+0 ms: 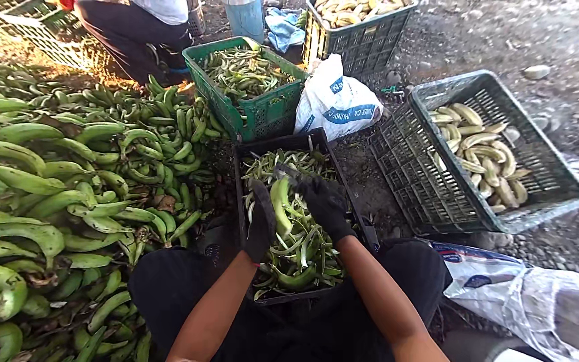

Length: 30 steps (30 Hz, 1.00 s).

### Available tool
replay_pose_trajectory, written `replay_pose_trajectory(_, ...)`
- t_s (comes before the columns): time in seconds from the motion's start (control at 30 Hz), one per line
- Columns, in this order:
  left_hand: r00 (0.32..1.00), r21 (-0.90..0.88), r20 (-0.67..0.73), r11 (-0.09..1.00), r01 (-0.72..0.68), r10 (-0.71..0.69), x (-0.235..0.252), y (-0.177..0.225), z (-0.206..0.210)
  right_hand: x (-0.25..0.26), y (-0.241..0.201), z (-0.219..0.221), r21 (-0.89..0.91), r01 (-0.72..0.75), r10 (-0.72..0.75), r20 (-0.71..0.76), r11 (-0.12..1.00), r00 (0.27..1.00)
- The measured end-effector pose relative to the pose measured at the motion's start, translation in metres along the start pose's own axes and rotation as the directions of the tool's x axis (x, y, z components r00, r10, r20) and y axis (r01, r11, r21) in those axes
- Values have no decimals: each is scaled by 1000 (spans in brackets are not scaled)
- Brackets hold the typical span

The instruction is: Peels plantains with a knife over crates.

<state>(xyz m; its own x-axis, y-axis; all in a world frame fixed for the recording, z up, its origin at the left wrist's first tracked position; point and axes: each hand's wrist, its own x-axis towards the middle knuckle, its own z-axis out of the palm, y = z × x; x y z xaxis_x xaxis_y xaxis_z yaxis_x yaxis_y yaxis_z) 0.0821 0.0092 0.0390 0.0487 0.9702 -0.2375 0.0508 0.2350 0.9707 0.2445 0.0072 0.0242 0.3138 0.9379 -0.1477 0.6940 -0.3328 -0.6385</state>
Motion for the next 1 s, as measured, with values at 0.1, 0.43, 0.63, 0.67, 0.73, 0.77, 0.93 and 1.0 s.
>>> replay_pose_trajectory(0.1, 997, -108, 66, 993, 45, -38, 2, -4, 1, 1, 12, -18, 120, 39, -34, -48, 992, 998)
replay_pose_trajectory(0.43, 985, -174, 155, 983, -53, 81, 21, -9, -36, -25, -3, 0, -43, 218, -212, 111, 975, 971)
replay_pose_trajectory(0.63, 956, -370, 282, 910, 188, -83, 10, 1, -11, 3, 5, -10, 147, 94, -82, -86, 985, 993)
replay_pose_trajectory(0.67, 963, -388, 261, 907, 162, -61, 14, 1, -14, -5, 5, -11, 151, 158, -149, -64, 976, 987)
replay_pose_trajectory(0.73, 976, -407, 214, 912, 51, 41, 26, -7, -23, -18, 1, -6, 82, 211, -214, 30, 974, 976)
replay_pose_trajectory(0.77, 980, -366, 183, 931, -10, 83, 29, -12, -29, -24, -1, -4, 49, 210, -214, 109, 977, 971)
replay_pose_trajectory(0.93, 992, -289, -19, 949, -124, 124, 27, -17, -42, -50, -8, 6, -32, 264, -258, 128, 964, 958)
replay_pose_trajectory(1.0, 987, -278, 120, 958, -65, 102, 19, -19, -38, -39, -9, 10, -64, 207, -203, 67, 976, 977)
